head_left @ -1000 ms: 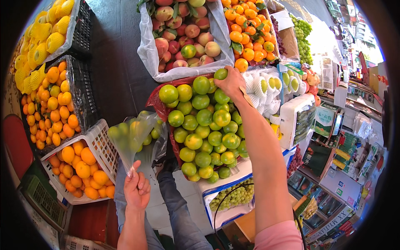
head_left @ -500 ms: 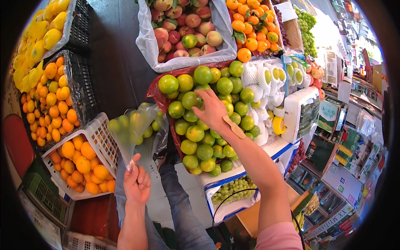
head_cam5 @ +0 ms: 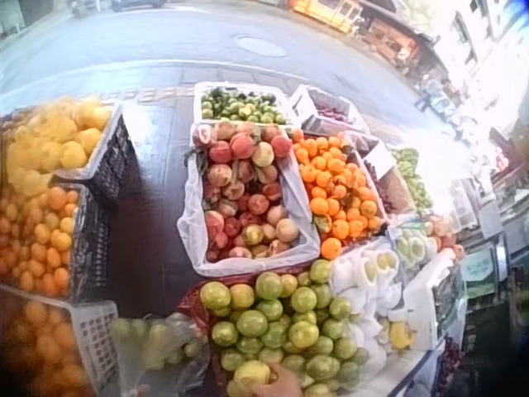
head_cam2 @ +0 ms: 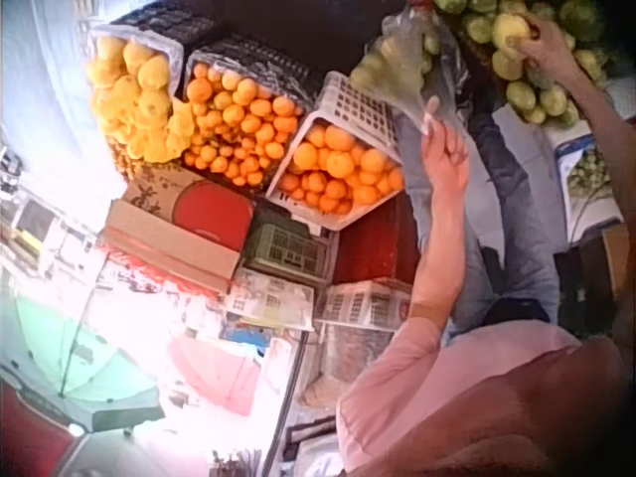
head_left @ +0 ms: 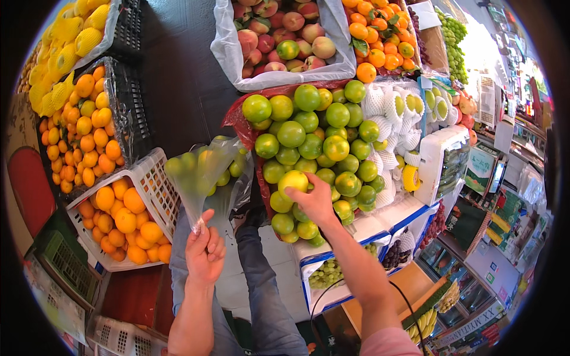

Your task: The person selects green limes from a fruit stall, places them into a plastic bag, weighs the bag on a digital scale, and then ties the bag closed. The person repeats the process with a second batch of limes.

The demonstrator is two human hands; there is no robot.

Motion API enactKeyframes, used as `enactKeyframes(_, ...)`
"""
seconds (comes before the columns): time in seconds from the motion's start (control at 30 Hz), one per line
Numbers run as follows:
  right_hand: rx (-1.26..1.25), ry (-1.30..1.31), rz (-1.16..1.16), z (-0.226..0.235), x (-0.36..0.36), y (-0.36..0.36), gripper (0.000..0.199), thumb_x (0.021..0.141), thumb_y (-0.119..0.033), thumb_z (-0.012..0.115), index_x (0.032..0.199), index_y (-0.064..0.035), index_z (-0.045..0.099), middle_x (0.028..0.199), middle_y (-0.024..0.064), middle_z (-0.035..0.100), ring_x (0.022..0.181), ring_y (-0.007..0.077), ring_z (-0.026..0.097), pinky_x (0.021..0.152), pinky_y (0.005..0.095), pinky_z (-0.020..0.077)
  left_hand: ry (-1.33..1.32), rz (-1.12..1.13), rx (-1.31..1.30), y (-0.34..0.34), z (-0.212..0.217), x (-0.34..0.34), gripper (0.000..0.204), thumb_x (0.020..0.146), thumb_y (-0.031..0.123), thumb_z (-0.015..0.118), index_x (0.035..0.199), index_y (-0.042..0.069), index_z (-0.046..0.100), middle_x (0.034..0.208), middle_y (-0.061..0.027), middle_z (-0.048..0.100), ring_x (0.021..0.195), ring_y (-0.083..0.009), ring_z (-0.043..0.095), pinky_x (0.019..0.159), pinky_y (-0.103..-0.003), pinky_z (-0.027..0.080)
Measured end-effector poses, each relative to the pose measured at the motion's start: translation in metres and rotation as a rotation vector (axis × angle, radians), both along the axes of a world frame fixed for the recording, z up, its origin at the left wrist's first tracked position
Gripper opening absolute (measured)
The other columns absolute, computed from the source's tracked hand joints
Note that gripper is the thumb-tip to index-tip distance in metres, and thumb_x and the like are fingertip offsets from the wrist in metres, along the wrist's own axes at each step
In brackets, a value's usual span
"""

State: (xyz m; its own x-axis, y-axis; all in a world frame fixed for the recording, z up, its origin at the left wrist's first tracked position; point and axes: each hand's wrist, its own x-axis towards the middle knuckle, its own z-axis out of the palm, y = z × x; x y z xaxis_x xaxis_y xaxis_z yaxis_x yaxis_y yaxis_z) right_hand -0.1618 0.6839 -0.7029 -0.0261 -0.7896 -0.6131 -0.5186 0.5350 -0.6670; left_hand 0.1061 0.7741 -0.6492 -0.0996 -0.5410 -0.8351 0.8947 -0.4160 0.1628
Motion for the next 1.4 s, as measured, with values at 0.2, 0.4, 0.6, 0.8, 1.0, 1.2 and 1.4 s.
enactKeyframes(0.2, 0.536, -1.123, -0.724, 0.015, 0.042, 0.022, 0.06, 0.093, -0.053, 0.04, 0.124, -0.0028, 0.05, 0.093, 0.0192, 0.062, 0.062, 0.025, 0.06, 0.05, 0.0381, 0.0513, 0.017, -0.011, -0.023, -0.001, 0.0, 0.0, 0.032, 0.102, 0.019, 0.044, 0.132, 0.009, 0.052, 0.064, 0.0012, 0.041, 0.049, -0.0065, 0.03, 0.047, -0.02, 0.026)
enactKeyframes(0.4, 0.487, -1.152, -0.747, 0.002, 0.071, 0.037, 0.056, 0.094, -0.05, 0.043, 0.12, -0.0017, 0.05, 0.089, 0.0159, 0.061, 0.063, 0.022, 0.06, 0.054, 0.0337, 0.0532, 0.03, -0.015, -0.029, 0.003, -0.001, 0.001, 0.032, 0.102, 0.019, 0.044, 0.131, 0.009, 0.052, 0.063, 0.0013, 0.041, 0.049, -0.0065, 0.03, 0.047, -0.02, 0.026)
enactKeyframes(0.6, 0.468, -0.792, -0.67, -0.012, 0.091, 0.048, 0.047, 0.089, -0.038, 0.059, 0.12, -0.0036, 0.051, 0.089, 0.0114, 0.063, 0.063, 0.0202, 0.06, 0.051, 0.0333, 0.0518, 0.009, -0.018, -0.008, 0.003, -0.001, -0.002, 0.032, 0.101, 0.019, 0.046, 0.131, 0.009, 0.052, 0.063, 0.0018, 0.04, 0.048, -0.0062, 0.029, 0.047, -0.02, 0.025)
enactKeyframes(0.8, 0.387, -0.689, -0.609, -0.006, 0.133, 0.068, 0.057, 0.084, -0.021, 0.073, 0.132, -0.0065, 0.045, 0.087, 0.0046, 0.06, 0.059, 0.0085, 0.055, 0.05, 0.0228, 0.0466, -0.011, -0.024, 0.007, 0.003, 0.0, -0.004, 0.031, 0.101, 0.02, 0.047, 0.13, 0.01, 0.053, 0.063, 0.0018, 0.04, 0.048, -0.006, 0.029, 0.047, -0.02, 0.025)
enactKeyframes(1.0, 0.087, -0.402, -0.658, -0.015, 0.099, 0.067, 0.064, 0.08, -0.015, 0.076, 0.135, -0.0027, 0.044, 0.113, 0.0126, 0.058, 0.102, 0.0198, 0.057, 0.09, 0.0317, 0.0474, -0.033, -0.066, -0.003, 0.006, -0.002, -0.004, 0.031, 0.102, 0.023, 0.047, 0.13, 0.012, 0.053, 0.063, 0.0029, 0.039, 0.047, -0.0057, 0.028, 0.047, -0.021, 0.024)
enactKeyframes(1.2, -0.094, 0.232, -0.32, -0.039, 0.038, 0.046, 0.068, 0.079, -0.013, 0.074, 0.139, -0.0055, 0.043, 0.117, 0.0193, 0.051, 0.088, 0.0283, 0.061, 0.084, 0.0359, 0.0498, -0.064, -0.075, 0.028, 0.009, -0.003, -0.008, 0.032, 0.102, 0.023, 0.046, 0.132, 0.012, 0.051, 0.063, 0.0035, 0.038, 0.047, -0.0052, 0.028, 0.047, -0.021, 0.023)
enactKeyframes(1.4, -0.15, 0.162, -0.57, -0.009, 0.001, 0.045, 0.047, 0.082, -0.007, 0.071, 0.126, -0.0022, 0.054, 0.114, 0.0118, 0.051, 0.066, 0.0129, 0.055, 0.062, 0.0284, 0.0492, -0.038, -0.061, -0.017, 0.009, -0.004, -0.009, 0.033, 0.102, 0.023, 0.046, 0.133, 0.012, 0.05, 0.063, 0.0035, 0.037, 0.047, -0.0048, 0.027, 0.046, -0.02, 0.022)
